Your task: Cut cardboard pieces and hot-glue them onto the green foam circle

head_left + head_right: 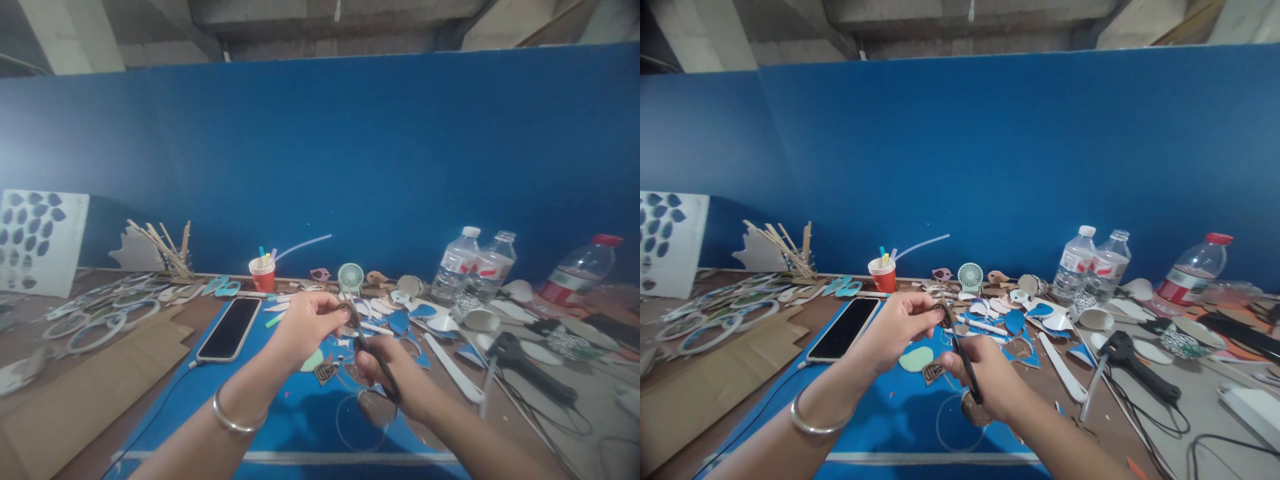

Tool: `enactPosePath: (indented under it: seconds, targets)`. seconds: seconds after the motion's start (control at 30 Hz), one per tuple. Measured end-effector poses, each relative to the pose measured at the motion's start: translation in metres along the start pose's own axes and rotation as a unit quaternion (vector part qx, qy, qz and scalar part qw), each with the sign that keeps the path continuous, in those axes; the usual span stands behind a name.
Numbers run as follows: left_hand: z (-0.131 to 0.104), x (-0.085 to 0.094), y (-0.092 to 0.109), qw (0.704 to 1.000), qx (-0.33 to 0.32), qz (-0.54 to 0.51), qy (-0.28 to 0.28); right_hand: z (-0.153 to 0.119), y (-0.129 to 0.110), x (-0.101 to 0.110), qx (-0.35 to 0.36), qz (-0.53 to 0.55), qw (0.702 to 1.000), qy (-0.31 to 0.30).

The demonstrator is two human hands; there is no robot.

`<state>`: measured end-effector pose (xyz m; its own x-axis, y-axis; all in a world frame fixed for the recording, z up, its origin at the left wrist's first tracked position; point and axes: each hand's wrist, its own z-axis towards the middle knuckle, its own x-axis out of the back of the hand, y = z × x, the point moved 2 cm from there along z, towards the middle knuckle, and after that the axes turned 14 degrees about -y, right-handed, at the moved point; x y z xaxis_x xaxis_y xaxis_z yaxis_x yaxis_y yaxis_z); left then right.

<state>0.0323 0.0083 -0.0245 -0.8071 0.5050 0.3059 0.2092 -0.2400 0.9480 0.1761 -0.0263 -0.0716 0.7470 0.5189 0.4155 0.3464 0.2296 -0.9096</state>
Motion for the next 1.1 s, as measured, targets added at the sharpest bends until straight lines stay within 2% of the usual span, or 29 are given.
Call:
enactPosePath:
  seconds: [0.37,1.1]
  targets:
    - [0.0,0.006,-0.003,1.0,0.01,-0.005,-0.002,0.001,0.005,0.0,-0.011,-0.025,0.999,0.025]
    - [0.001,0.012,-0.006,1.0,0.002,-0.014,0.0,0.0,0.001,0.005,-0.03,-0.032,0.999,0.026]
